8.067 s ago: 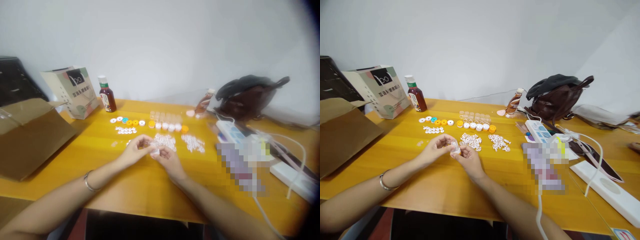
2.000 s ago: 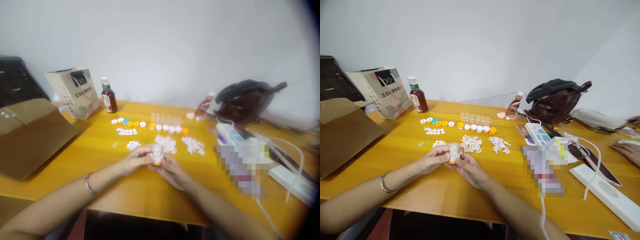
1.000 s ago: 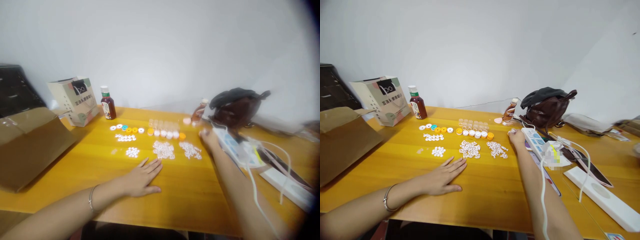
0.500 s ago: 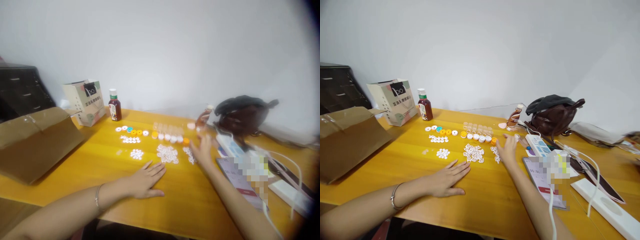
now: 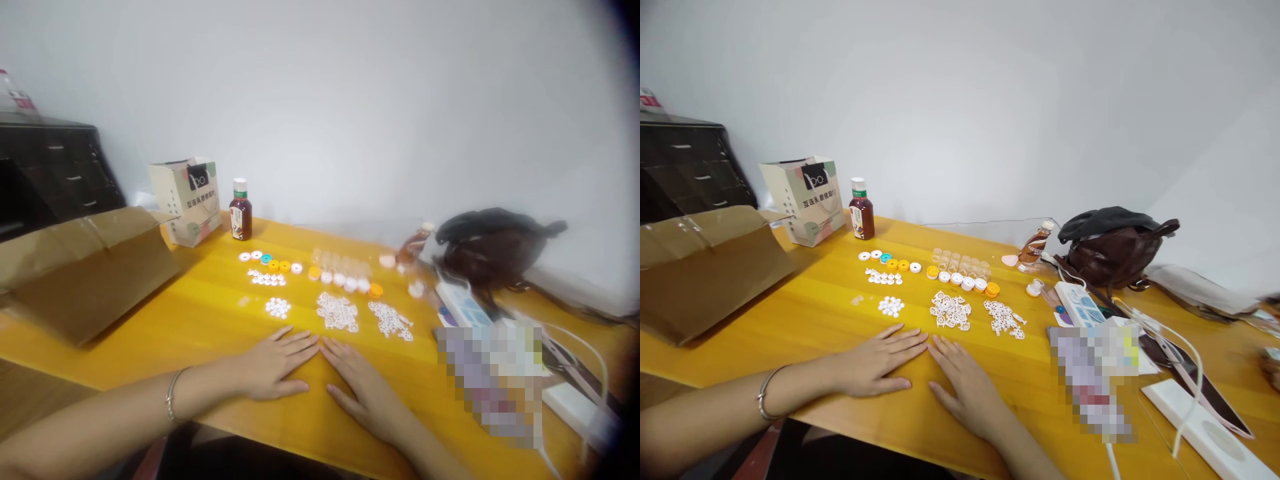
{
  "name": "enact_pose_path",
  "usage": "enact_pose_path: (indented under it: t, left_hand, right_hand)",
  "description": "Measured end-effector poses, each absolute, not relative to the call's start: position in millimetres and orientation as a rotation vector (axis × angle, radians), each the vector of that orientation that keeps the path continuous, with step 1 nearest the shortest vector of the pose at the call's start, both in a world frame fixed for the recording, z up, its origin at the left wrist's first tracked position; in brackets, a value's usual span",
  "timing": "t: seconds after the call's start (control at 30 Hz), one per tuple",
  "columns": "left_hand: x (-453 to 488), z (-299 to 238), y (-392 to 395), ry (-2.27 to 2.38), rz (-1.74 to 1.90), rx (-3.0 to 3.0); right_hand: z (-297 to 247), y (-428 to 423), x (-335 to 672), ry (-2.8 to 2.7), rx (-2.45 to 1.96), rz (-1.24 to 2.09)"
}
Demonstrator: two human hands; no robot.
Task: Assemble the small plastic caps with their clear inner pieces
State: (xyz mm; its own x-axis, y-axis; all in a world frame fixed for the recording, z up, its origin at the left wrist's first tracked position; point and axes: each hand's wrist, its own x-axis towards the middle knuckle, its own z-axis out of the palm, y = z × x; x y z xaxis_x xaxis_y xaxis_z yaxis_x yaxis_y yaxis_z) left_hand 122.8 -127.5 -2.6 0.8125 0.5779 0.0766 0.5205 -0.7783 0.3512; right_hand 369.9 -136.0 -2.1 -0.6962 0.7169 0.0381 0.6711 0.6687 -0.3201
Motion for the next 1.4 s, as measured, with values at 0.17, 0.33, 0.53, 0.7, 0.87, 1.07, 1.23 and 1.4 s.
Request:
enact_pose_path:
  t: [0.17, 0.33, 0.53, 0.7, 0.87, 1.07, 1.23, 1.4]
  left_hand:
    - [105.3, 0.6, -124.3, 0.92, 0.57, 2.659]
    - [56.4, 3.9, -74.6, 1.469, 1.078, 2.334]
    - [2.7, -0.3, -7.0, 1.826, 0.962, 2.247]
    - [0.7, -6.3, 8.7, 1.795, 0.869, 2.249]
    - [6.7, 5.0, -0.3, 1.884, 0.965, 2.217]
    - [69.1, 30.6, -54.8, 1.37, 1.03, 2.461]
    - [125.6, 29.0, -88.4, 0.981, 0.604, 2.688]
    - [136.8, 16.5, -84.8, 0.88, 0.51, 2.686]
  right_hand:
    - [-1.0, -136.6, 369.0, -2.702, -1.169, 0.455]
    - [1.5, -137.5, 369.7, -2.705, -1.192, 0.492]
    - [3.2, -137.3, 369.6, -2.679, -1.217, 0.531]
    - [3.3, -137.8, 369.9, -2.647, -1.197, 0.552]
    - [2.3, -136.6, 370.6, -2.644, -1.194, 0.561]
    - [1.2, -137.8, 371.7, -2.607, -1.173, 0.556]
    - [-0.6, -138.3, 372.0, -2.576, -1.14, 0.555]
    - [-2.4, -137.8, 372.5, -2.576, -1.129, 0.554]
